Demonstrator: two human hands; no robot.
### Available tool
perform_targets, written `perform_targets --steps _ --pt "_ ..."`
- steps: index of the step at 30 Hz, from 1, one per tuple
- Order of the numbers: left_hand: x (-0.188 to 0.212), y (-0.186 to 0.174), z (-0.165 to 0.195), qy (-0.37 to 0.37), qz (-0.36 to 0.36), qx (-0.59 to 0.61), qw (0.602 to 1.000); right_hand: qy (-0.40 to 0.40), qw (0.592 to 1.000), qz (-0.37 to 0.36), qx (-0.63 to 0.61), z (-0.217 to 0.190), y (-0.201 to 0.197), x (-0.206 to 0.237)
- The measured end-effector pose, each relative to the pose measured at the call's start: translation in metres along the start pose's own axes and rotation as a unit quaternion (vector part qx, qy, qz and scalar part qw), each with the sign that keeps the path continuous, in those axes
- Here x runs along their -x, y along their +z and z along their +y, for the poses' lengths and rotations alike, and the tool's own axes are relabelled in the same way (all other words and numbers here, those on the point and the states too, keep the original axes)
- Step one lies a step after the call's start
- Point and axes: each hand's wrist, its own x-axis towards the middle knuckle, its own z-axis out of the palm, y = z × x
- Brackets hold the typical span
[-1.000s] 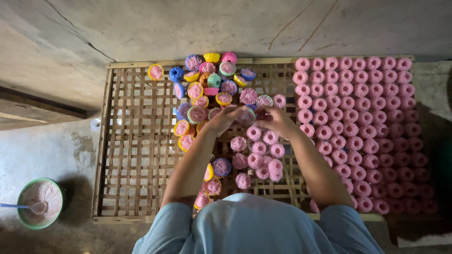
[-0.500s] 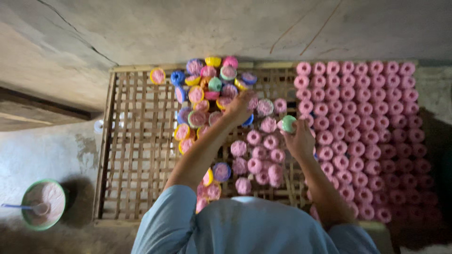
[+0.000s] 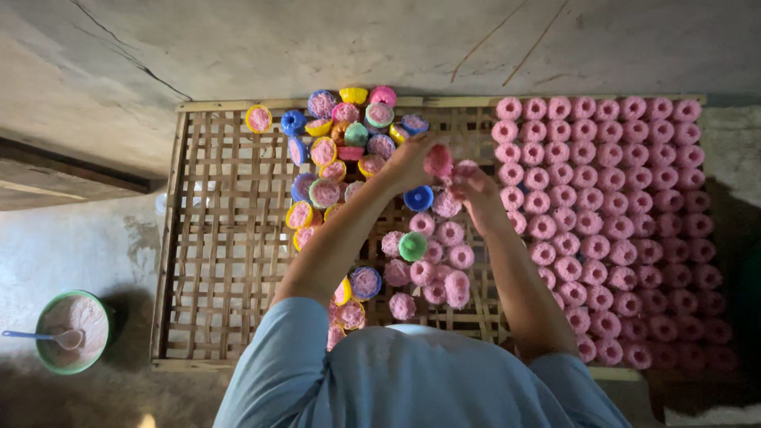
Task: The person removes pink candle cores from colorful plastic molds and places them onto a wooden drying rack. They repeatedly pick up molds, eject the formed candles, and arrange the candles in rows on the rack.
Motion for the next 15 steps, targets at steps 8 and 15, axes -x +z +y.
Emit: perform_targets --steps 8,15 --pt "0.024 0.007 0.008 0.002 0.133 -0.029 0.991 -0.406 0.842 0.094 0.342 -0.035 0.026 -0.043" --pt "0.066 0.050 0.006 -0.202 -0.005 -0.084 0.976 -0.395 0.763 0.156 0.487 -0.027 0.024 -0.047"
